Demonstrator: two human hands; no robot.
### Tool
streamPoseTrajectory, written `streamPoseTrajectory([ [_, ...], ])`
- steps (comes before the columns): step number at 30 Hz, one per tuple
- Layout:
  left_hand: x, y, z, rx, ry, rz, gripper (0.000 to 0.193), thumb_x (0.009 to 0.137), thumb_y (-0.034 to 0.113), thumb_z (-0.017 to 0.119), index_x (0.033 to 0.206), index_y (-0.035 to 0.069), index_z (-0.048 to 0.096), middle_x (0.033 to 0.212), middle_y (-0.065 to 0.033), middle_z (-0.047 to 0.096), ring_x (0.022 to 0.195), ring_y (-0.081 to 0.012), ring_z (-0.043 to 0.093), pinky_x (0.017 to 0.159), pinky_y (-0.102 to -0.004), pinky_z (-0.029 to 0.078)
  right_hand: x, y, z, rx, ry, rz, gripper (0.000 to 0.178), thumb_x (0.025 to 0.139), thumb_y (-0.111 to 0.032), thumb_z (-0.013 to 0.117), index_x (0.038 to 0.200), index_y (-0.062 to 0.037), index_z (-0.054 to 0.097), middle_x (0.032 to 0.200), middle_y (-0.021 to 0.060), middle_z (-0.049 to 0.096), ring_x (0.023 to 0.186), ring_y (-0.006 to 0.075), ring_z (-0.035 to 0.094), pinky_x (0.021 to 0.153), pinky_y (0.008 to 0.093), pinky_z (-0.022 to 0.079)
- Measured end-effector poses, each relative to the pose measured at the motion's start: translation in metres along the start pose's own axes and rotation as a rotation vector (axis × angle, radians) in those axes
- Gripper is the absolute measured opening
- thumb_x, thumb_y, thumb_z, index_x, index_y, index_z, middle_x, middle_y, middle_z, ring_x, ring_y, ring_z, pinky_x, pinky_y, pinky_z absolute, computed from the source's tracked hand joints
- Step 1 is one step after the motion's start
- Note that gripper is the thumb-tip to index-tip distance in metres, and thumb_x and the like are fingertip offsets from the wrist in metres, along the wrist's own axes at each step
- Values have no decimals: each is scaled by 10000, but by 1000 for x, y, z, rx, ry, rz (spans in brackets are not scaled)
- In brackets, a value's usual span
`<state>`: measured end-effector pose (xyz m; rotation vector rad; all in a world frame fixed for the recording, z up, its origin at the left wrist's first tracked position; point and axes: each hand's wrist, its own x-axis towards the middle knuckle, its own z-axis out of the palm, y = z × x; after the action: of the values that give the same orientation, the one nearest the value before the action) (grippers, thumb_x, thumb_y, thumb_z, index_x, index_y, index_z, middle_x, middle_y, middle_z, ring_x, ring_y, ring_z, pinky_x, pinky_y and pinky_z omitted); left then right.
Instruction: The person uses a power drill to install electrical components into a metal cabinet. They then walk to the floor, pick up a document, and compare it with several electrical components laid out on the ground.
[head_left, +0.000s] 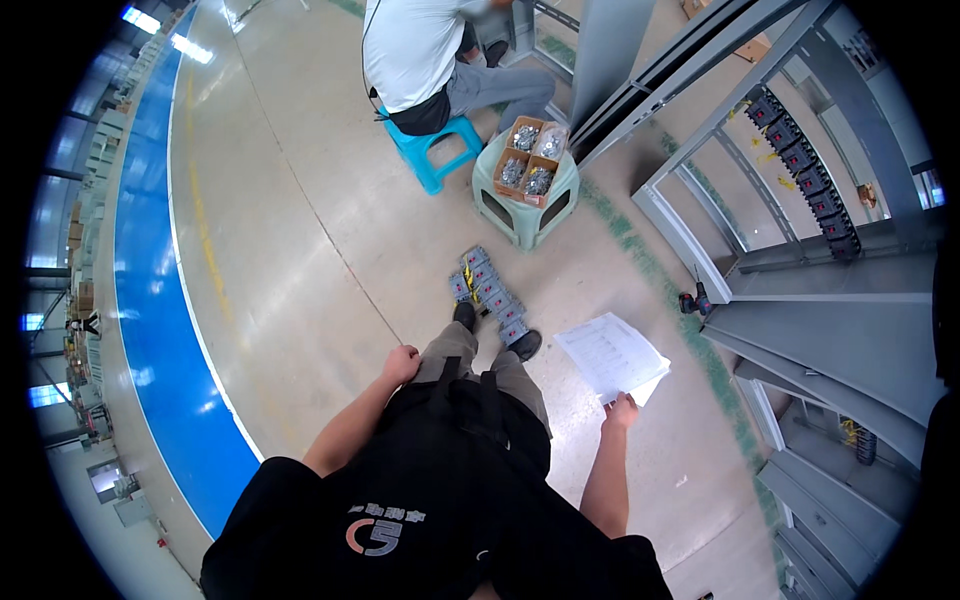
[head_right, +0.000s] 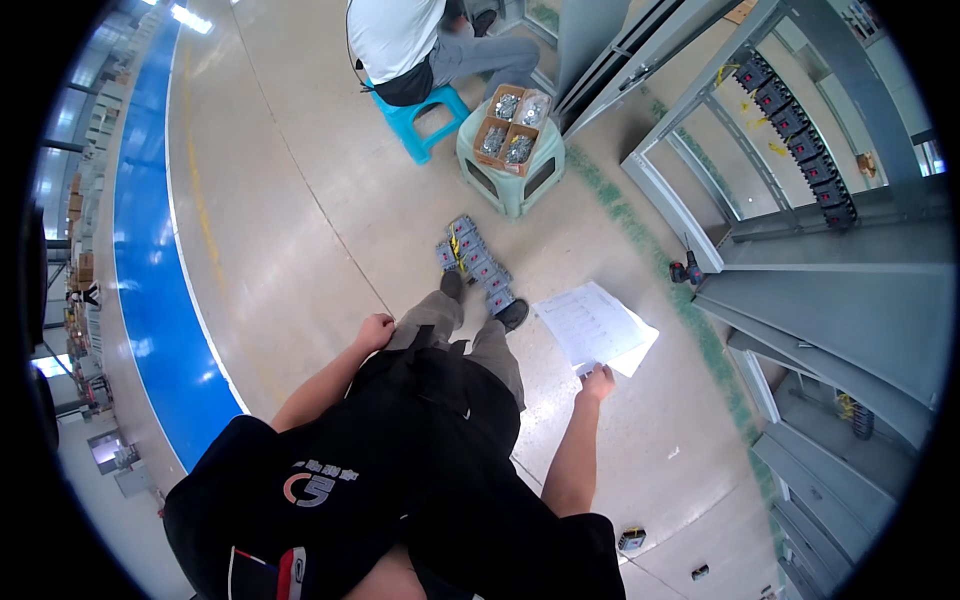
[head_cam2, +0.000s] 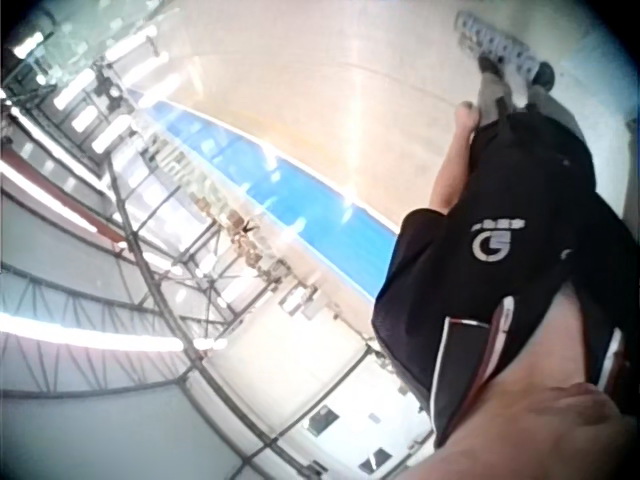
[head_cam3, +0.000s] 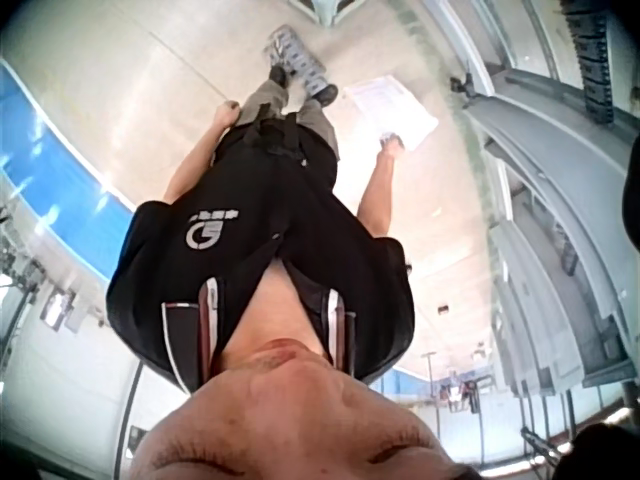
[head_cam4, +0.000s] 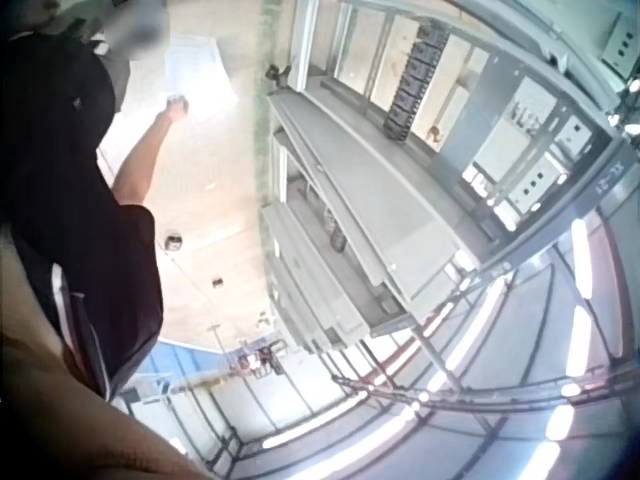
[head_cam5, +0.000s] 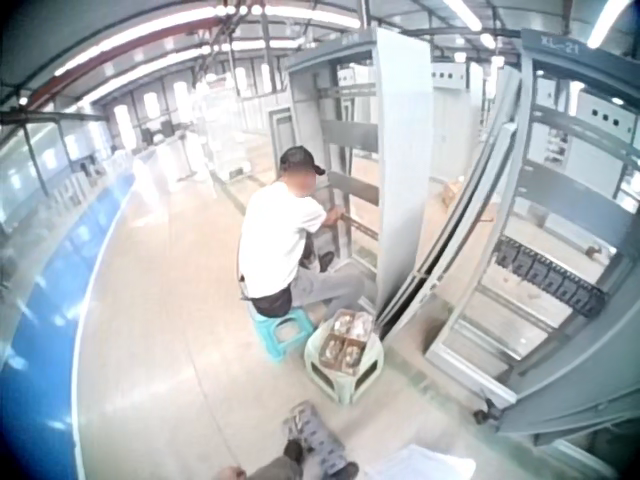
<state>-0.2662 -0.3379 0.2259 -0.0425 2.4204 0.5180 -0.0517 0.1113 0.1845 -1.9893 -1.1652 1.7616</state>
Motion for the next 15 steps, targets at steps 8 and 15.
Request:
streamPoseTrajectory([
  [8, 16, 19, -18, 88, -53, 52, 252, 752, 216, 510, 824, 48, 684, 873, -179, 648, 827, -353, 620, 778, -425, 501, 2, 35, -16, 109, 45, 53, 361, 815, -72, 463, 1148, 65, 486, 1118, 182, 539, 995, 311, 561, 776, 450, 514],
  [15, 35, 35, -21, 203, -25, 158, 260, 751, 213, 498, 838, 38, 669, 891, -183, 641, 848, -367, 607, 787, -444, 492, -6, 59, -35, 170, 135, 82, 395, 800, -42, 458, 1174, 83, 461, 1137, 212, 527, 1007, 352, 554, 798, 485, 516],
])
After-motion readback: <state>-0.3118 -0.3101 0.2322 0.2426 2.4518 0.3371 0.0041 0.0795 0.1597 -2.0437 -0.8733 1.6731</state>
